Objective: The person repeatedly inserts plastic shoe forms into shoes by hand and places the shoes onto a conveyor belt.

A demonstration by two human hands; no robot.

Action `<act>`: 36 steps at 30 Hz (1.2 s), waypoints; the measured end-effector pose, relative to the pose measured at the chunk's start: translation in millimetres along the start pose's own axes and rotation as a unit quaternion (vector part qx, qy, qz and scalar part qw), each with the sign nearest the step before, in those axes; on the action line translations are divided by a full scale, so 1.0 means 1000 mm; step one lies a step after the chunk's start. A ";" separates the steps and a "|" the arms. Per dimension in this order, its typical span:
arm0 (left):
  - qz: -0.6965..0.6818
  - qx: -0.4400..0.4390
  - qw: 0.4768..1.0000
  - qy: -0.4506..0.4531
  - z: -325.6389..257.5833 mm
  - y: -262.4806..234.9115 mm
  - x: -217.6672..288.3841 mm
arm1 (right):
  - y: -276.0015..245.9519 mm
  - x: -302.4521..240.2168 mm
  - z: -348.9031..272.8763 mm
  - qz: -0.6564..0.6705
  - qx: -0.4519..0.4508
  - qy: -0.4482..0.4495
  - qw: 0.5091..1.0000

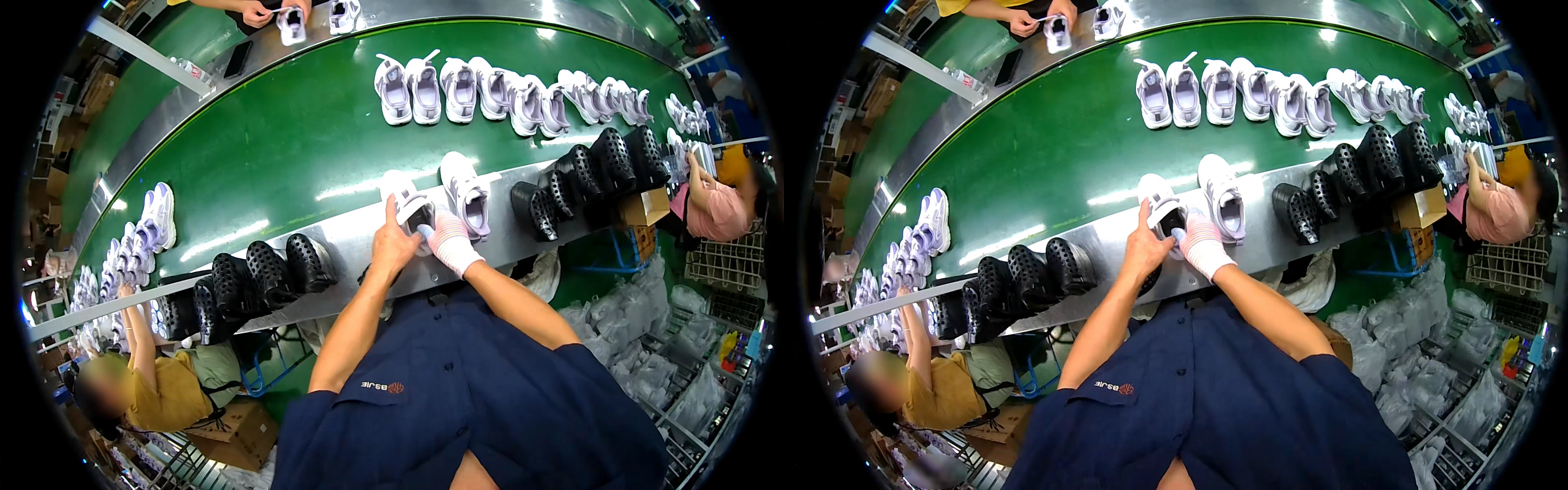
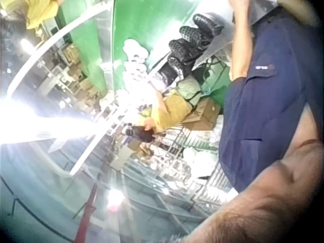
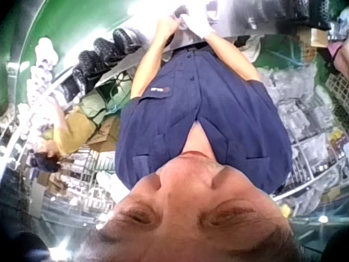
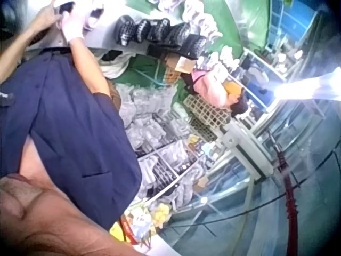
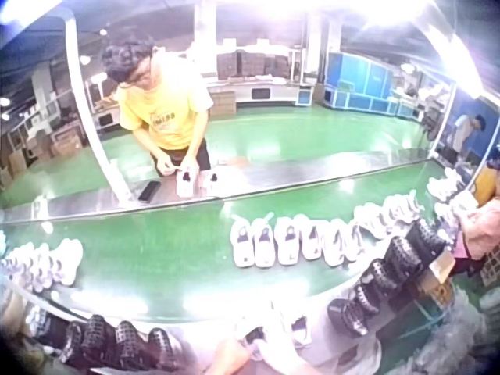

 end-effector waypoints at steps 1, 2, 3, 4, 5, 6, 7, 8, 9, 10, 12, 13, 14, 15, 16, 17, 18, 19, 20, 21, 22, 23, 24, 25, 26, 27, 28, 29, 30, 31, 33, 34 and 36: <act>0.046 -0.034 0.996 -0.067 0.000 0.011 -0.010 | 0.003 0.001 0.007 0.000 0.001 0.000 1.000; 0.084 0.019 0.996 -0.030 0.004 0.010 -0.008 | 0.013 0.005 0.010 -0.022 -0.042 0.019 0.999; 0.084 0.019 0.996 -0.031 0.005 0.014 -0.011 | 0.021 0.008 0.010 -0.045 -0.084 0.037 0.995; 0.113 0.031 0.992 -0.045 0.008 0.015 -0.017 | 0.018 0.005 0.012 -0.032 -0.025 0.030 0.999; 0.142 0.041 0.987 -0.060 0.010 0.017 -0.020 | 0.015 0.000 0.012 -0.032 -0.026 0.030 0.999; 0.169 0.052 0.980 -0.089 0.012 0.018 -0.024 | 0.012 -0.003 0.012 -0.031 -0.045 0.053 0.997; 0.168 0.052 0.980 -0.089 0.009 0.018 -0.026 | 0.010 -0.005 0.012 -0.029 -0.063 0.075 0.995; 0.129 0.054 0.989 -0.058 0.009 0.021 -0.023 | 0.012 0.006 0.014 -0.045 -0.087 0.107 0.989; 0.089 0.059 0.994 -0.034 0.006 0.018 -0.026 | 0.004 0.002 0.013 -0.045 -0.085 0.108 0.990; 0.049 0.071 0.996 -0.032 0.003 0.012 -0.033 | -0.010 -0.003 0.008 -0.002 -0.071 0.094 0.993; 0.046 0.054 0.997 -0.028 -0.019 -0.004 -0.009 | -0.062 0.003 -0.010 0.054 -0.016 0.075 0.996; 0.082 0.099 0.990 0.050 -0.036 -0.019 0.000 | -0.091 0.005 -0.017 0.042 0.008 0.092 0.995; 0.116 0.140 0.974 0.132 -0.055 -0.026 0.014 | -0.107 0.025 -0.019 0.021 0.055 0.099 0.993; 0.128 0.104 0.970 0.176 -0.069 -0.027 0.032 | -0.118 0.041 -0.021 -0.001 0.104 0.108 0.989; 0.108 0.074 0.965 0.227 -0.074 -0.019 0.045 | -0.108 0.058 -0.018 -0.004 0.109 0.110 0.988; 0.088 0.044 0.956 0.277 -0.080 -0.010 0.058 | -0.095 0.077 -0.015 -0.048 0.132 0.105 0.985; 0.085 0.046 0.955 0.282 -0.078 -0.004 0.061 | -0.088 0.089 -0.008 -0.091 0.154 0.097 0.979; 0.076 0.022 0.951 0.299 -0.076 0.009 0.061 | -0.066 0.097 -0.001 -0.074 0.058 0.136 0.986; 0.069 -0.001 0.947 0.315 -0.075 0.019 0.060 | -0.055 0.089 0.002 -0.072 0.028 0.129 0.989; 0.068 -0.001 0.946 0.317 -0.072 0.023 0.060 | -0.044 0.078 0.003 -0.069 -0.003 0.123 0.990; 0.099 -0.024 0.951 0.290 -0.067 0.032 0.056 | -0.033 0.063 0.001 -0.060 -0.024 0.098 0.993; 0.130 -0.046 0.955 0.262 -0.061 0.039 0.051 | -0.023 0.046 0.000 -0.049 -0.046 0.070 0.995; 0.129 -0.046 0.955 0.263 -0.059 0.039 0.055 | -0.030 0.032 0.000 -0.030 -0.025 0.075 0.996; 0.187 -0.060 0.958 0.210 -0.054 0.041 0.049 | -0.026 0.034 0.007 -0.007 -0.053 0.061 0.997; 0.245 -0.073 0.954 0.158 -0.046 0.043 0.044 | -0.026 0.038 0.015 0.087 -0.083 0.087 0.989; 0.245 -0.071 0.954 0.159 -0.040 0.044 0.043 | -0.025 0.042 0.023 0.181 -0.115 0.111 0.970; 0.247 -0.061 0.957 0.141 -0.030 0.043 0.036 | -0.027 0.048 0.038 0.131 -0.118 0.050 0.983; 0.250 -0.049 0.960 0.119 -0.019 0.039 0.026 | -0.044 0.043 0.055 0.072 -0.117 0.061 0.989; 0.252 0.031 0.954 0.159 -0.008 0.027 0.037 | -0.069 0.050 0.075 0.016 -0.034 0.047 0.998; 0.263 0.055 0.949 0.165 0.006 0.016 0.033 | -0.095 0.049 0.100 -0.071 -0.006 0.048 0.996; 0.284 0.097 0.939 0.170 0.044 -0.009 0.039 | -0.125 0.094 0.145 -0.167 0.075 0.049 0.982; 0.313 0.109 0.928 0.168 0.065 -0.024 0.032 | -0.137 0.097 0.159 -0.175 0.052 0.088 0.979; 0.360 0.128 0.907 0.179 0.116 -0.057 0.019 | -0.150 0.099 0.186 -0.230 0.089 0.029 0.969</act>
Point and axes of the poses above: each hand's wrist, its own z-axis towards the middle knuckle, its own y-axis out of the palm, x = y × z, the point moved 8 cm from there along z, towards the middle knuckle, and after that the axes turned 8 degrees about x, right-handed, at the moved point
